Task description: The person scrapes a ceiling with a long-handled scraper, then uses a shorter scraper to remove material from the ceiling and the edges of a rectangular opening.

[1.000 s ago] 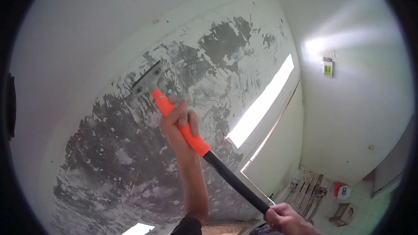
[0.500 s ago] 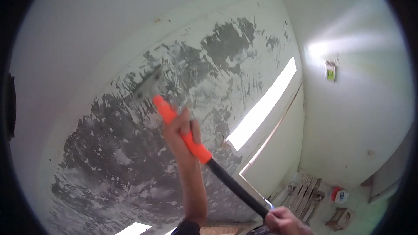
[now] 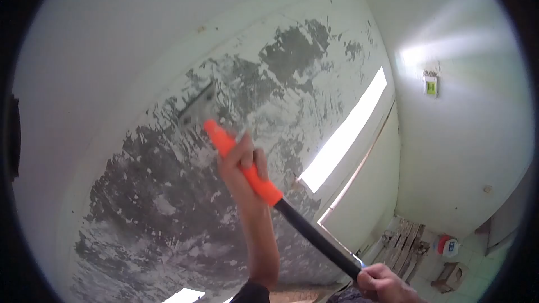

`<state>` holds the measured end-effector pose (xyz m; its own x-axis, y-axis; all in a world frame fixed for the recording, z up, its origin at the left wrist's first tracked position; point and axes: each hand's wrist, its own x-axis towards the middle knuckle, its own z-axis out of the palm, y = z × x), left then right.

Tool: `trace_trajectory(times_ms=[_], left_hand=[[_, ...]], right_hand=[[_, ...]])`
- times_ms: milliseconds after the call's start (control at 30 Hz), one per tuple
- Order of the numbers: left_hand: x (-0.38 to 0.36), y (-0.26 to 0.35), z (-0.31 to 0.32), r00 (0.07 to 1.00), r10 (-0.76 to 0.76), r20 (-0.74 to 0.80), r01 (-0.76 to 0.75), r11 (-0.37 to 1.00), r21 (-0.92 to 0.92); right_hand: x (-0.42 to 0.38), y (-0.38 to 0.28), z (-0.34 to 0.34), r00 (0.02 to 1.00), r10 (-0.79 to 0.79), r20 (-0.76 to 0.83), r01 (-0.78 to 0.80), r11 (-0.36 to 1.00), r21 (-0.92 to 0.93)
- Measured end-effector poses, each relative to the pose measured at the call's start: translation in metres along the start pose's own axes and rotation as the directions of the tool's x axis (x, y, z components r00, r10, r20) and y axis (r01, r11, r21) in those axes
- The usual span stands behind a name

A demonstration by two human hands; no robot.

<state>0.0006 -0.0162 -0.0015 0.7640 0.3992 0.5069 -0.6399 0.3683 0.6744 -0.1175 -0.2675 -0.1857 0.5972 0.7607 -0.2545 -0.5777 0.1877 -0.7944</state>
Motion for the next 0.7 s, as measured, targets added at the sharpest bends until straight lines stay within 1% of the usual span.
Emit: trace_trajectory(times_ms=[33, 100, 133, 167, 200, 267, 300, 367, 400, 433, 500, 533, 567, 633, 667, 700], left_hand=[[0.000, 0.000, -0.003, 1.000, 0.003, -0.006, -0.003, 1.000, 0.009], [-0.001, 0.000, -0.005, 0.999, -0.027, -0.022, 0.028, 0.999, 0.036], [0.006, 0.001, 0.002, 1.000, -0.005, -0.029, 0.005, 1.000, 0.009], [0.009, 0.001, 0.006, 0.999, 0.026, -0.040, -0.027, 0.999, -0.021], [0.004, 0.001, 0.003, 0.999, 0.027, -0.043, -0.028, 0.999, -0.023], [-0.007, 0.000, -0.001, 0.998, 0.038, -0.046, -0.037, 0.999, 0.030], [-0.002, 0.000, 0.004, 0.999, 0.037, -0.029, -0.037, 0.999, 0.020], [0.000, 0.002, 0.002, 0.998, 0.019, -0.055, -0.018, 1.000, 0.009], [0.002, 0.001, 0.004, 0.998, 0.014, -0.064, -0.013, 1.000, 0.011], [0.007, 0.001, 0.006, 0.997, 0.026, -0.070, -0.026, 1.000, -0.002], [0.005, 0.001, 0.004, 0.996, 0.050, -0.071, -0.051, 0.998, -0.020], [-0.003, 0.001, -0.002, 0.998, 0.045, -0.039, -0.044, 0.999, 0.010], [-0.004, 0.000, -0.005, 0.999, 0.039, -0.002, -0.039, 0.999, 0.037], [0.009, -0.003, 0.001, 0.999, 0.042, 0.001, -0.042, 0.999, 0.017], [0.011, -0.004, 0.001, 0.999, 0.031, -0.013, -0.030, 0.999, 0.017], [0.012, -0.004, 0.003, 0.999, 0.032, -0.028, -0.031, 0.999, 0.018]], right_hand=[[0.003, -0.004, -0.003, 1.000, -0.016, -0.007, 0.016, 1.000, -0.006], [0.007, -0.010, 0.007, 1.000, 0.007, -0.030, -0.010, 0.993, -0.118], [0.010, -0.019, 0.014, 0.998, 0.004, -0.067, -0.009, 0.998, -0.070], [0.006, -0.016, 0.012, 0.998, 0.014, -0.067, -0.018, 0.997, -0.069], [0.003, -0.013, 0.009, 0.998, 0.012, -0.064, -0.018, 0.996, -0.083], [0.002, -0.014, 0.005, 0.998, -0.012, -0.067, 0.006, 0.996, -0.091], [0.004, -0.016, 0.002, 0.999, -0.019, -0.043, 0.016, 0.996, -0.088], [0.002, -0.008, 0.002, 1.000, 0.004, 0.012, -0.004, 0.998, -0.059], [0.003, -0.023, 0.012, 0.999, -0.029, -0.040, 0.022, 0.987, -0.162], [0.000, -0.022, 0.018, 0.999, -0.016, -0.038, 0.010, 0.987, -0.160], [-0.005, -0.024, 0.022, 0.994, 0.003, -0.112, -0.023, 0.984, -0.174], [-0.010, -0.022, 0.022, 0.996, 0.032, -0.088, -0.044, 0.990, -0.136], [-0.009, -0.020, 0.018, 0.996, 0.019, -0.089, -0.031, 0.990, -0.141], [-0.003, -0.021, 0.014, 0.998, -0.045, -0.054, 0.037, 0.989, -0.143], [0.004, -0.028, 0.014, 0.996, -0.009, -0.091, -0.002, 0.992, -0.126], [0.011, -0.030, 0.014, 0.995, -0.038, -0.095, 0.024, 0.988, -0.149]])
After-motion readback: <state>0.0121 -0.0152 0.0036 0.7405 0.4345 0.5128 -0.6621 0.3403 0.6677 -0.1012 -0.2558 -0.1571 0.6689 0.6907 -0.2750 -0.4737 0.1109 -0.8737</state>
